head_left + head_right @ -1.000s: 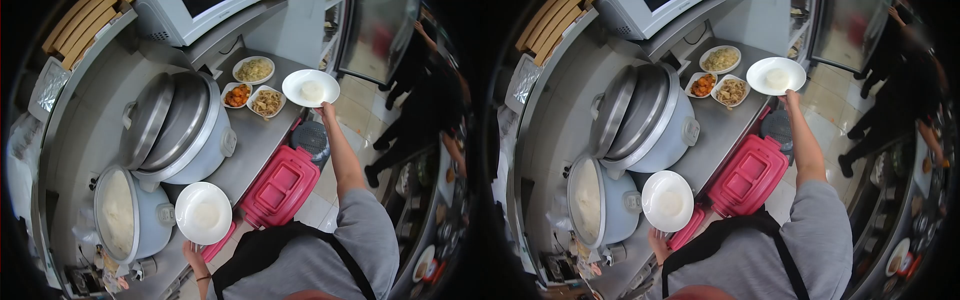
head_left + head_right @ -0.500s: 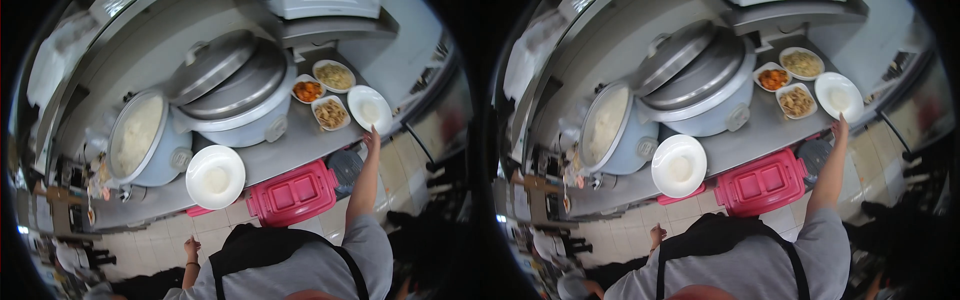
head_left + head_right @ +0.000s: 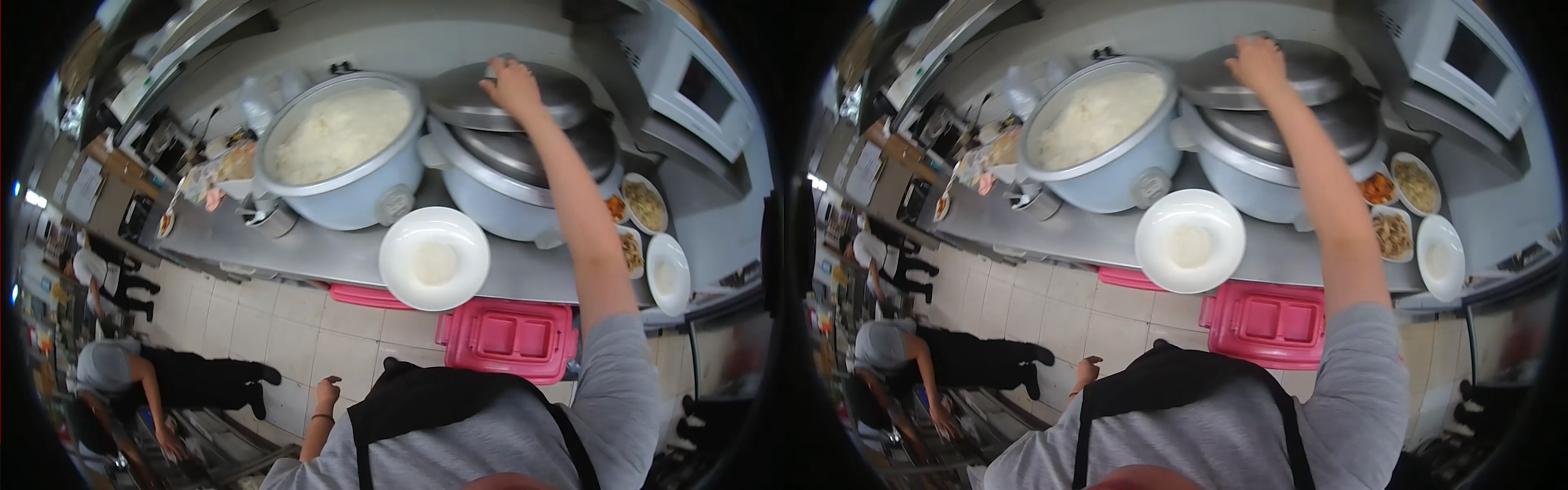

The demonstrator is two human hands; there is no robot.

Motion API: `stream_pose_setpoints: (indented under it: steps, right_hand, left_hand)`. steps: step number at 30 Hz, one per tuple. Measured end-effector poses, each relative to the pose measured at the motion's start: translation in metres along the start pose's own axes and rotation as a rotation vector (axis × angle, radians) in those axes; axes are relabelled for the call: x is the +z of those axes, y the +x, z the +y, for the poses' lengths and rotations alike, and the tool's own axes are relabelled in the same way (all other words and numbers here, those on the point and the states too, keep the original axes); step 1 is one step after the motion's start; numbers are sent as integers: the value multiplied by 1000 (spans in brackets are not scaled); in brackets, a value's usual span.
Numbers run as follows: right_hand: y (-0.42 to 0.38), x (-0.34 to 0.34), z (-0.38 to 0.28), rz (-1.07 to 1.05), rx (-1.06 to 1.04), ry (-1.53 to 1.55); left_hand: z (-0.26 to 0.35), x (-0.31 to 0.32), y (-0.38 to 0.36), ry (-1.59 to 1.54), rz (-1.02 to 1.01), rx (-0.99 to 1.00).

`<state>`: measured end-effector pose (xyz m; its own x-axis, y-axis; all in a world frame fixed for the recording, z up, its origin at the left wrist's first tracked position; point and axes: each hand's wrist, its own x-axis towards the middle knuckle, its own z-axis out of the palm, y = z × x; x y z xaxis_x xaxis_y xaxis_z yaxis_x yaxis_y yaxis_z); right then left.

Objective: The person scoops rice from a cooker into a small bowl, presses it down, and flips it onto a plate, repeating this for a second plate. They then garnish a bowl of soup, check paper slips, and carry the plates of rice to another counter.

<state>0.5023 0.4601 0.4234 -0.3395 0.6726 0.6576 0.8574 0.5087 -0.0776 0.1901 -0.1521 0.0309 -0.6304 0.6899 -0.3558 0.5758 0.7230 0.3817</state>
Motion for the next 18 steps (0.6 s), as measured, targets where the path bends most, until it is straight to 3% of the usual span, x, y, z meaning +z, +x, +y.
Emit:
stream_pose_setpoints:
  steps: [3,4,6,8,10,13,15,18]
  right_hand:
    - [63,33,2,-417,320,-120]
    - [72,51,9,-451,436,-64]
    - [80,65,9,-486,538,-88]
    - [86,80,19,-410,613,-42]
    - [87,71,19,-369,670,-37]
    - [93,70,49,-164,561,-45]
    - [88,45,24,38,405,45]
    - [86,25,-50,66,267,139]
  left_hand:
    - [-1,-10,-18,-117,-80,-171]
    - [-42,7,-15,-60,-149,-45]
    - [-63,16,-28,-163,-71,-309]
    - [-158,72,-30,-234,-92,-266]
    - [-198,72,-33,-326,-98,-343]
    - [-253,60,-44,-545,-158,-599]
    - [-293,40,-47,-689,-201,-778]
    - [-333,10,-28,-888,-251,-1050]
